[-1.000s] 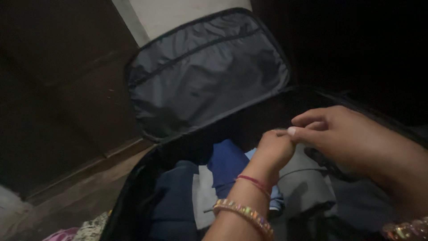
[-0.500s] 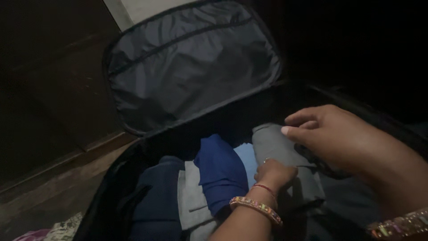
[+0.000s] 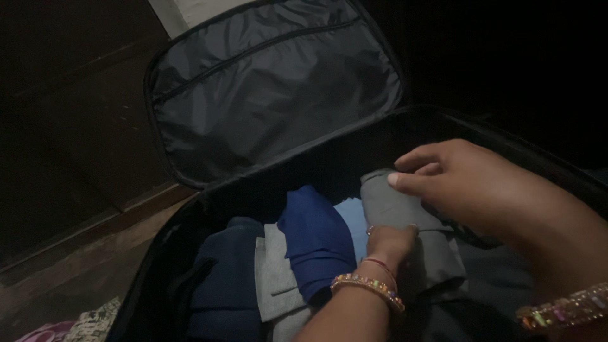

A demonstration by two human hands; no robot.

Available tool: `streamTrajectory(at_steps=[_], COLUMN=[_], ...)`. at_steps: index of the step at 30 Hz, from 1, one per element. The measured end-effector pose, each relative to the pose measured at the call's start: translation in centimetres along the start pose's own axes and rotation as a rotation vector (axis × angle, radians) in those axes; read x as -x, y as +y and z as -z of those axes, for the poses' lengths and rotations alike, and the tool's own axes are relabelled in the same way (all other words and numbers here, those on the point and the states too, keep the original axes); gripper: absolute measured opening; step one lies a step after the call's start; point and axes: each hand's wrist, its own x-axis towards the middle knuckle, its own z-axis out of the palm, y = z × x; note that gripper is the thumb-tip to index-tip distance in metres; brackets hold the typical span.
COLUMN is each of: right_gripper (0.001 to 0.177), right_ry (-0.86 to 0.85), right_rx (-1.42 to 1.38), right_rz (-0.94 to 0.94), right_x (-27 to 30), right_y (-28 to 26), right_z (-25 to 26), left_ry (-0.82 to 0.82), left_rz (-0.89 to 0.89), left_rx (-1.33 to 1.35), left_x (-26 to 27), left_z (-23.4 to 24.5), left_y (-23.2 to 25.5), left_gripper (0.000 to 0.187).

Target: The person folds various garments by hand and places them into an open suitcase. They handle shirts, pants, and other clothing items one at a time, folding each neatly before stacking them inside the suitcase.

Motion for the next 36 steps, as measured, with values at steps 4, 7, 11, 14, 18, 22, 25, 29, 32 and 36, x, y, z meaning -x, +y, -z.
streamTrajectory(at_steps=[4, 7, 11, 14, 18, 22, 25, 29, 32, 36], right_gripper=[0.052, 0.052, 0.051, 0.052, 0.052, 0.051, 0.051, 0.050, 0.051, 0.052], right_ry=[-0.002, -0.002, -0.022, -0.022, -0.019, -0.024, -0.020, -0.016, -0.001, 0.008], right_rx=[-0.032, -0.013, -0.004, -0.008, -0.061, -0.035, -0.033, -0.035, -0.033, -0.033], right_rz=[0.033, 0.031, 0.036, 0.030, 0.009, 0.024, 0.014, 0.021, 0.021, 0.040], right_x=[0.3, 0.5, 0.6, 0.6, 1.0, 1.1, 1.1, 0.7, 0.4, 0.3], right_y=[-0.2, -0.3, -0.6, -0.8, -0.8, -1.1, -1.1, -0.8, -0.7, -0.7], right_z=[-0.4, -0.4, -0.3, -0.4, -0.5, -0.6, -0.7, -0.6, -0.5, -0.6], left_ry=[-0.094, -0.148, -0.173, -0.228, -0.217, -0.265, -0.274, -0.301, -0.286, -0.412], left_rz=[-0.094, -0.024, -0.044, -0.082, -0.169, -0.034, 0.010, 0.099, 0.072, 0.108], left_rx=[0.099, 0.154, 0.230, 0.247, 0.092, 0.276, 0.198, 0.208, 0.201, 0.334], left_x=[0.1, 0.9, 1.5, 1.2, 1.2, 1.6, 1.6, 0.8, -0.2, -1.8], left_z=[0.2, 0.5, 0.8, 0.2, -1.0, -1.0, -1.4, -1.3, -1.4, -1.6], left_y=[-0.3, -0.4, -0.6, -0.1, 0.0, 0.1, 0.1, -0.9, -1.4, -2.2], left_gripper=[0.060, 0.049, 0.050, 0.053, 0.066, 0.116, 0.125, 0.088, 0.066, 0.047])
